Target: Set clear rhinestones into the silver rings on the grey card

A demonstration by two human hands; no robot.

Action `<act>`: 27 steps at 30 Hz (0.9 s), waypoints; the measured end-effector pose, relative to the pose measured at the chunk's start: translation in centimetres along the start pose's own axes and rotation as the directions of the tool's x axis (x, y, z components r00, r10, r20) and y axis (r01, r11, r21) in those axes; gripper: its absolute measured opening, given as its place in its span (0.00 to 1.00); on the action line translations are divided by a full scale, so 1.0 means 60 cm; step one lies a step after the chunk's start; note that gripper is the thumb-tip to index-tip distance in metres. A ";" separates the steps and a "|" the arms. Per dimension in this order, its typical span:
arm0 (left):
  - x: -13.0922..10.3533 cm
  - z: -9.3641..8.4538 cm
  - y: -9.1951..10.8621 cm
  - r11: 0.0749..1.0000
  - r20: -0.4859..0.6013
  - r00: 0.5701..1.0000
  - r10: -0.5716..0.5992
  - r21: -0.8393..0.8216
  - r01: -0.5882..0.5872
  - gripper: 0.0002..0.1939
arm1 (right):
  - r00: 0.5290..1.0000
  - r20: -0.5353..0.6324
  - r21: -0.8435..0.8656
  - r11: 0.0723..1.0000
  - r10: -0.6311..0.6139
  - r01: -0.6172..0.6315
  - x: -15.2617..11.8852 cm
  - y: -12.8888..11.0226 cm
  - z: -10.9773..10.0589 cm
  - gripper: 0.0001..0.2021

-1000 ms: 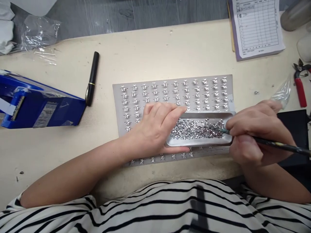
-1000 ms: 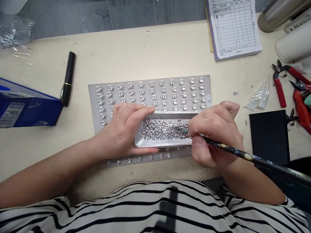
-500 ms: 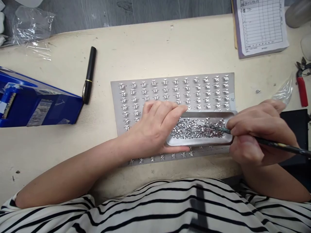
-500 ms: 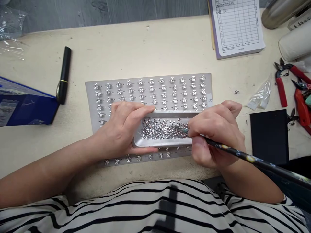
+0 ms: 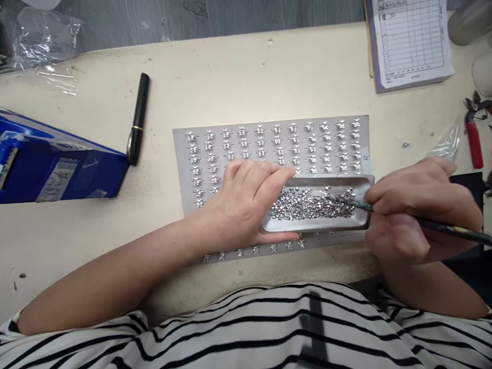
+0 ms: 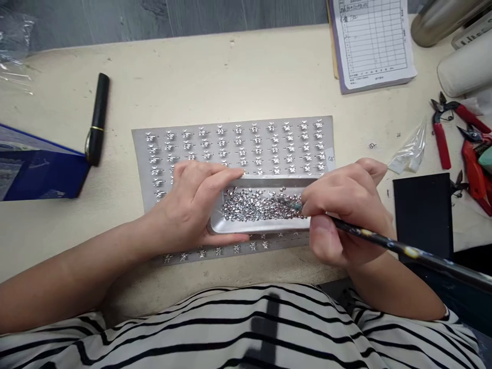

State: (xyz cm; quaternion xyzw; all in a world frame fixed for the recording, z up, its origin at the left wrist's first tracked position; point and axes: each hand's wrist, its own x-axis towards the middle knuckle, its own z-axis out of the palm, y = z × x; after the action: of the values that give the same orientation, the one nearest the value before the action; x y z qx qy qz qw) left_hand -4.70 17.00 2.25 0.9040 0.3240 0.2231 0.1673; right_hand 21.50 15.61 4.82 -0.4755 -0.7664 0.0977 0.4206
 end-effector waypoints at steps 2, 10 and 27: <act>0.000 -0.002 0.000 1.000 0.007 1.000 -0.004 0.006 0.004 0.40 | 0.996 -0.048 0.019 0.997 -0.071 0.072 0.006 0.009 0.000 0.08; 0.000 -0.002 -0.002 1.000 0.048 0.999 0.016 -0.010 -0.016 0.40 | 0.990 -0.083 -0.238 0.962 0.117 -0.133 0.015 0.033 0.018 0.05; 0.002 -0.002 -0.002 0.999 0.049 0.998 0.030 -0.029 -0.028 0.39 | 0.990 0.021 -0.302 0.945 0.141 -0.128 0.014 0.044 0.030 0.05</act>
State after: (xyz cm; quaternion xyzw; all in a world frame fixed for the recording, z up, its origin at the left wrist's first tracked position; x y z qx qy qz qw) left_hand -4.74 17.17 2.35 0.9115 0.3034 0.2074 0.1848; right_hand 21.73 18.13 2.73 -0.5828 -0.7469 0.0187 0.3196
